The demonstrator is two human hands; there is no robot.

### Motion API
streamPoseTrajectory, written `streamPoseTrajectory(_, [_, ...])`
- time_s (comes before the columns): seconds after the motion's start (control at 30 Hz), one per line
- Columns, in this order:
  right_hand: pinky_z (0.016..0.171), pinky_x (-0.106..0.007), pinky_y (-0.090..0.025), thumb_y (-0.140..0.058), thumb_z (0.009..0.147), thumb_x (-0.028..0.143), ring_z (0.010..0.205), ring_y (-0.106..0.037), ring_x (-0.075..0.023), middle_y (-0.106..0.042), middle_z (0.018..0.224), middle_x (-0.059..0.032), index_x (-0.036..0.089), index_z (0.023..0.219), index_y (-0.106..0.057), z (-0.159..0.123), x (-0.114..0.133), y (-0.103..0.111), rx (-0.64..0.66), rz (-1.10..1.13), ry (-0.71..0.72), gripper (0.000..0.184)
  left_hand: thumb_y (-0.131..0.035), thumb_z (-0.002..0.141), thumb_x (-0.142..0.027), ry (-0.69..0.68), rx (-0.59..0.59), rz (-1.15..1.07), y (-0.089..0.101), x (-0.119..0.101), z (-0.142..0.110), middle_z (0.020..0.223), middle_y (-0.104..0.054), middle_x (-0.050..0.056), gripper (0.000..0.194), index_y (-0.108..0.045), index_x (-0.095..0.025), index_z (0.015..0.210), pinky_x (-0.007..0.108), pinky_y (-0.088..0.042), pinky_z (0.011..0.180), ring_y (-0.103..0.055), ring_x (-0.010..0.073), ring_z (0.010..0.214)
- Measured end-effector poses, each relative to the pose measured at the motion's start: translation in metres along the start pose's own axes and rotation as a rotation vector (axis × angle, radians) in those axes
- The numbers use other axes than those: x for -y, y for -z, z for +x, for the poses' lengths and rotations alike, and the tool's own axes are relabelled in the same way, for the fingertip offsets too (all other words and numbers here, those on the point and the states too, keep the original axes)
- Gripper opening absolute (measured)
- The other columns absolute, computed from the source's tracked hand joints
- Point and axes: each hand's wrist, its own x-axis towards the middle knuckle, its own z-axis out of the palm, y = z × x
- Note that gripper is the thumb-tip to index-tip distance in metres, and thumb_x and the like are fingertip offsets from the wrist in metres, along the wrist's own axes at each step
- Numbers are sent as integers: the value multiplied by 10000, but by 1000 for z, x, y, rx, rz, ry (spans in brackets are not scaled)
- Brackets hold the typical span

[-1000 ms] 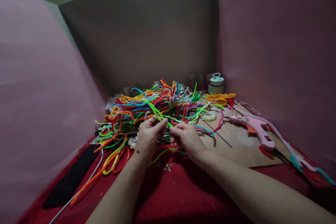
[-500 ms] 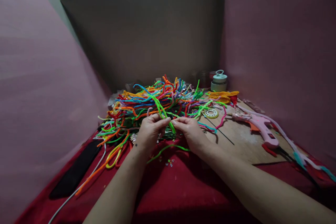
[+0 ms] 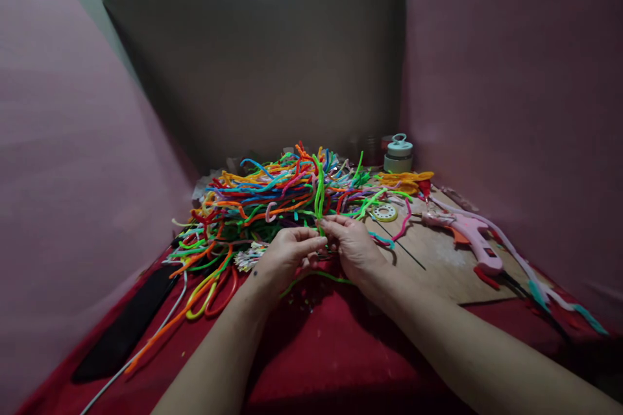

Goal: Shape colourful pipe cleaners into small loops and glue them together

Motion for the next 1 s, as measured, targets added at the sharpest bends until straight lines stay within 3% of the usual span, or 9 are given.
streamPoseTrajectory(0.3, [401,-198,-243,-730,548,254,390,-335,-30,-486,464,79,127,673,-586,-2,4,-1,-5,-121,98,229,-589,668,-172,-105,-48,84,-1,4,1,438,-498,-41,114,-544,-139,568,174,-224,346,-354,43,331])
streamPoseTrajectory(0.4, [382,-191,-217,-745,511,214,379,-336,-33,-463,433,88,141,651,-553,1,3,0,-40,6,44,249,-608,676,-207,-145,-72,132,-2,2,-1,424,-461,-54,157,-522,-145,561,180,-234,377,-354,48,360])
streamPoseTrajectory(0.53, [371,-183,-211,-744,468,159,383,-348,-38,-463,431,81,147,611,-518,8,3,2,-30,222,-30,268,-611,717,-267,-304,-98,191,-9,2,-2,484,-458,-57,165,-548,-149,620,188,-290,451,-388,59,451])
streamPoseTrajectory(0.63, [364,-182,-212,-736,465,138,387,-352,-38,-479,444,68,142,590,-518,10,6,3,-9,266,-51,251,-604,735,-271,-386,-140,251,-15,5,-2,513,-458,-54,159,-576,-144,644,189,-296,476,-377,58,485])
streamPoseTrajectory(0.77, [353,-174,-204,-742,485,145,391,-380,-41,-538,477,37,129,621,-550,6,14,1,17,189,-42,236,-625,723,-286,-367,-165,236,-14,3,-2,494,-426,-62,192,-555,-140,621,182,-277,453,-352,51,470])
streamPoseTrajectory(0.9, [350,-165,-191,-748,509,166,381,-377,-34,-536,472,36,122,655,-572,1,18,-1,15,102,-49,233,-689,660,-242,-270,-28,184,2,-8,-5,677,-562,-30,183,-613,-151,800,178,-342,463,-445,57,520])
streamPoseTrajectory(1.0, [349,-177,-143,-747,512,176,361,-320,-21,-514,459,45,122,643,-577,0,15,0,78,47,-75,221,-678,675,-260,-279,-98,78,13,-14,-6,735,-590,-24,241,-613,-178,893,179,-371,454,-478,57,512])
